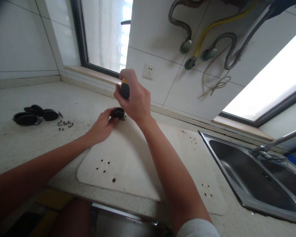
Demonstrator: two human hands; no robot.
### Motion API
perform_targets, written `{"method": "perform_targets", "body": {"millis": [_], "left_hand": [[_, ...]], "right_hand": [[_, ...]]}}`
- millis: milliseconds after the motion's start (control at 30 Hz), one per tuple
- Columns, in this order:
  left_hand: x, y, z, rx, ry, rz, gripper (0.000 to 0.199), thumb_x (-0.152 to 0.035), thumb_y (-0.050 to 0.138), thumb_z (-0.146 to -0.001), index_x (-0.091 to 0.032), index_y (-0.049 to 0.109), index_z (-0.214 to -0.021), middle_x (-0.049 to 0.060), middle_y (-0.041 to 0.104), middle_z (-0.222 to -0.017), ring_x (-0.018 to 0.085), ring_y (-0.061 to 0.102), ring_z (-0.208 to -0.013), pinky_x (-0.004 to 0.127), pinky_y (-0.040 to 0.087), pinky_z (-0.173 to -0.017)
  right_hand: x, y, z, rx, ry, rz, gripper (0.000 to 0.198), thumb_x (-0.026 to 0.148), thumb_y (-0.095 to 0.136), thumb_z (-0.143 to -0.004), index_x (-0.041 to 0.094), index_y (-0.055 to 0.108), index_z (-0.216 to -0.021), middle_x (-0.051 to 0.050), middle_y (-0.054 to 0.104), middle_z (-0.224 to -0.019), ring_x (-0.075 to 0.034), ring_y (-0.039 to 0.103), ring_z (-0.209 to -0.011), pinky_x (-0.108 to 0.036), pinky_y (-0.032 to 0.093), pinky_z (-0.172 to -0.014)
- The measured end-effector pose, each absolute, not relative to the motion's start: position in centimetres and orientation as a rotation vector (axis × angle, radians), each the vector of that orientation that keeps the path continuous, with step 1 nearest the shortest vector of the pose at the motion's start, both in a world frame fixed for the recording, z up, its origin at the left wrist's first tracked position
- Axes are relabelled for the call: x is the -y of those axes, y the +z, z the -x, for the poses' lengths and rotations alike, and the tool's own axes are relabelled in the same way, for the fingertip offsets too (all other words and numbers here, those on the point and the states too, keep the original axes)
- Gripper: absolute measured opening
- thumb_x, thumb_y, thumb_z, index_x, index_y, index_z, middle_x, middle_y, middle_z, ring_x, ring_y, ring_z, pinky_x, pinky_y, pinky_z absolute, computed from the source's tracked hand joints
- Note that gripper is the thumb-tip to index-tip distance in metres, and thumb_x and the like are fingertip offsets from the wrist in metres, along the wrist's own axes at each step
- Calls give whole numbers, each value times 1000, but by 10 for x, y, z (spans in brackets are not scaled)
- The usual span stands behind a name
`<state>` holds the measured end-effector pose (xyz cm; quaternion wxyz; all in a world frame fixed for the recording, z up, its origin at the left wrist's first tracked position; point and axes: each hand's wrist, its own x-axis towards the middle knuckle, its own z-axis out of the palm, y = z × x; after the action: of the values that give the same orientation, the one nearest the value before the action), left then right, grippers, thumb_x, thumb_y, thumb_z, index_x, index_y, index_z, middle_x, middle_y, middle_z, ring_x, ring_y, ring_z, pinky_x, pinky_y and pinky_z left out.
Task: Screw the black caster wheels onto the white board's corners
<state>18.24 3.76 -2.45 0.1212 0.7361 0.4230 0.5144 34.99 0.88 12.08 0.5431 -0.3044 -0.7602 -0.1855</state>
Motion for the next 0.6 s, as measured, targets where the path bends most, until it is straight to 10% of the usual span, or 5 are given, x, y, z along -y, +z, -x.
{"method": "perform_targets", "body": {"millis": [600], "left_hand": [[-39,-26,-183,-1225,1499,-2112,48,-23,59,-99,-16,62,-146,19,72,-142,38,65,-135,66,49,-122]], "right_hand": [[-16,113,-351,1801,-352,743,18,26,61,-101,29,53,-117,-4,67,-112,-17,60,-90,-33,52,-90]]}}
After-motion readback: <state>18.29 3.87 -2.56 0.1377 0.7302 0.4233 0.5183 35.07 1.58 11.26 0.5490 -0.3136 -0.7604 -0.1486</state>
